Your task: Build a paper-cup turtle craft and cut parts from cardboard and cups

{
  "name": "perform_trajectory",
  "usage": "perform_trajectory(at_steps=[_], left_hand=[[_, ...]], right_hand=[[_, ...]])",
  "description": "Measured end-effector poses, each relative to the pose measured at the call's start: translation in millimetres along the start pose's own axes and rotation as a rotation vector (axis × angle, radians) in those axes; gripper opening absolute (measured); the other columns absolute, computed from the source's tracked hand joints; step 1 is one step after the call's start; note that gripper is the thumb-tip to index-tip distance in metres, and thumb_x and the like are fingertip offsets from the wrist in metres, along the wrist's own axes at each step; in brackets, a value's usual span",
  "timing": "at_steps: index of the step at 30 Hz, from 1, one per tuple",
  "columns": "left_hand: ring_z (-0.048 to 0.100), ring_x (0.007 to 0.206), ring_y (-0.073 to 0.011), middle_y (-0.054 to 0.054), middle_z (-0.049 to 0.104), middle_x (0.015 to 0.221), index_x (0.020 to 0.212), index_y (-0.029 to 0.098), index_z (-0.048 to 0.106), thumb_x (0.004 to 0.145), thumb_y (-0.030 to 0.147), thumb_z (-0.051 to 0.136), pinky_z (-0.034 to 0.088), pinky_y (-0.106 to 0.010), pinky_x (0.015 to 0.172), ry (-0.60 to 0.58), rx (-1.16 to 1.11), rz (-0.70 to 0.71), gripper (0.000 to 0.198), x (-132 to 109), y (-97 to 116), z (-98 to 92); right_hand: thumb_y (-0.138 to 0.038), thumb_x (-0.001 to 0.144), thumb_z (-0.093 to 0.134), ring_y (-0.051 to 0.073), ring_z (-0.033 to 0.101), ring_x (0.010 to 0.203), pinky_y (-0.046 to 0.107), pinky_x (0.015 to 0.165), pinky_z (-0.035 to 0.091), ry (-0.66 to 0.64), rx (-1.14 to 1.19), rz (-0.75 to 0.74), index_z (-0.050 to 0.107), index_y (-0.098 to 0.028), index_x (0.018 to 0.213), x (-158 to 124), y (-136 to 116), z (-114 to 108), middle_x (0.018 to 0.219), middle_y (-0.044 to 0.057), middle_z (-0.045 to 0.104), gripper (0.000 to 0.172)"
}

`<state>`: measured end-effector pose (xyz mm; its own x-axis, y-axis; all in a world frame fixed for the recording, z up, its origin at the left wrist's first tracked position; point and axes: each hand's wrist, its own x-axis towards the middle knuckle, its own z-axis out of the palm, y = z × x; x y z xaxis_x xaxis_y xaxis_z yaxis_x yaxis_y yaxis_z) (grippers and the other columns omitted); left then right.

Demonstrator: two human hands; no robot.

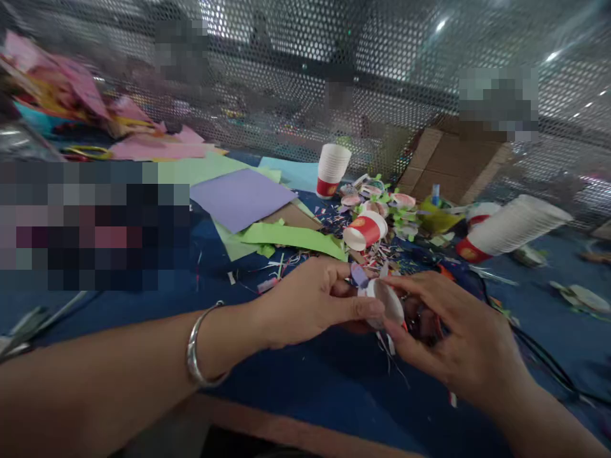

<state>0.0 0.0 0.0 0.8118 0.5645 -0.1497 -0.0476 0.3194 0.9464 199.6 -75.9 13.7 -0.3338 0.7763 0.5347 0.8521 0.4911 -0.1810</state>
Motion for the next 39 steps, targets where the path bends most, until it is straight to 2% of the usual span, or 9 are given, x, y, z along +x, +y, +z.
perform_trajectory(at_steps=[4, 8, 12, 17, 22, 27, 32, 35, 39], left_hand=[[0.066, 0.078, -0.0096, -0.003, 0.072, 0.087, 0.104, 0.016, 0.072, 0.083, 0.032, 0.078, 0.056, -0.023, 0.080, -0.025, -0.020, -0.039, 0.027, -2.2, 2.8, -1.7], [0.066, 0.078, -0.0084, 0.000, 0.071, 0.086, 0.098, 0.017, 0.072, 0.082, 0.019, 0.077, 0.055, -0.023, 0.081, -0.058, -0.083, -0.033, 0.016, -0.8, 2.0, -3.7], [0.064, 0.079, -0.0086, -0.001, 0.070, 0.089, 0.102, 0.016, 0.072, 0.081, 0.017, 0.076, 0.053, -0.024, 0.083, -0.079, -0.089, -0.012, 0.021, 0.0, 0.5, -4.1], [0.060, 0.077, -0.0090, -0.002, 0.068, 0.087, 0.099, 0.013, 0.069, 0.079, 0.010, 0.071, 0.047, -0.024, 0.078, -0.037, -0.022, 0.005, 0.021, 0.0, 2.1, -0.7], [0.059, 0.078, -0.0105, -0.001, 0.067, 0.088, 0.097, 0.014, 0.060, 0.074, 0.007, 0.068, 0.042, -0.025, 0.075, 0.086, 0.021, 0.078, 0.025, 1.9, 0.1, 4.7], [0.055, 0.073, -0.0111, 0.002, 0.064, 0.083, 0.112, 0.017, 0.048, 0.073, 0.011, 0.067, 0.038, -0.025, 0.065, 0.194, 0.108, 0.062, 0.044, 1.8, -6.8, 6.9], [0.051, 0.066, -0.0100, 0.005, 0.060, 0.079, 0.117, 0.020, 0.044, 0.075, 0.012, 0.065, 0.037, -0.024, 0.058, 0.164, 0.244, 0.101, 0.048, -1.4, -11.5, 6.4], [0.053, 0.068, -0.0105, 0.006, 0.060, 0.080, 0.121, 0.022, 0.042, 0.076, 0.012, 0.065, 0.039, -0.025, 0.061, 0.164, 0.284, 0.131, 0.052, -3.5, -11.4, 7.2], [0.053, 0.069, -0.0113, 0.004, 0.061, 0.082, 0.126, 0.022, 0.040, 0.077, 0.014, 0.065, 0.040, -0.026, 0.062, 0.168, 0.296, 0.129, 0.055, -3.7, -8.5, 8.8]], right_hand=[[-0.032, 0.088, 0.064, 0.018, 0.070, 0.086, 0.029, 0.078, 0.057, -0.017, 0.015, 0.015, 0.068, -0.014, 0.113, -4.2, 1.2, 0.0, 0.095, 0.007, 0.072, 0.030], [-0.030, 0.089, 0.065, 0.018, 0.069, 0.089, 0.029, 0.080, 0.057, -0.013, 0.050, 0.006, 0.066, -0.014, 0.116, -5.1, 3.0, 0.4, 0.098, 0.008, 0.071, 0.032], [-0.030, 0.089, 0.067, 0.017, 0.068, 0.089, 0.028, 0.077, 0.057, -0.018, 0.063, 0.003, 0.066, -0.013, 0.117, -3.7, 4.3, 1.3, 0.098, 0.009, 0.070, 0.032], [-0.029, 0.090, 0.068, 0.018, 0.069, 0.087, 0.028, 0.074, 0.057, -0.046, 0.091, 0.020, 0.066, -0.014, 0.119, -4.1, 4.6, 1.7, 0.096, 0.008, 0.068, 0.033], [-0.033, 0.091, 0.067, 0.023, 0.069, 0.096, 0.035, 0.081, 0.057, -0.057, 0.057, 0.024, 0.066, -0.015, 0.120, -4.6, 5.9, 3.6, 0.099, 0.010, 0.068, 0.035], [-0.035, 0.091, 0.067, 0.021, 0.068, 0.086, 0.034, 0.075, 0.056, -0.075, 0.035, 0.038, 0.067, -0.016, 0.118, -3.3, 7.3, 6.3, 0.096, 0.008, 0.067, 0.033], [-0.035, 0.090, 0.069, 0.019, 0.066, 0.082, 0.032, 0.069, 0.054, -0.073, 0.032, 0.037, 0.066, -0.016, 0.118, -3.2, 7.4, 7.5, 0.093, 0.006, 0.066, 0.034], [-0.037, 0.090, 0.069, 0.020, 0.066, 0.084, 0.032, 0.070, 0.053, -0.071, 0.037, 0.042, 0.066, -0.016, 0.118, -4.0, 7.6, 7.6, 0.092, 0.007, 0.066, 0.035], [-0.039, 0.091, 0.068, 0.018, 0.062, 0.074, 0.032, 0.065, 0.051, -0.081, 0.059, 0.064, 0.066, -0.016, 0.117, -4.2, 7.8, 7.1, 0.084, 0.004, 0.062, 0.034]])
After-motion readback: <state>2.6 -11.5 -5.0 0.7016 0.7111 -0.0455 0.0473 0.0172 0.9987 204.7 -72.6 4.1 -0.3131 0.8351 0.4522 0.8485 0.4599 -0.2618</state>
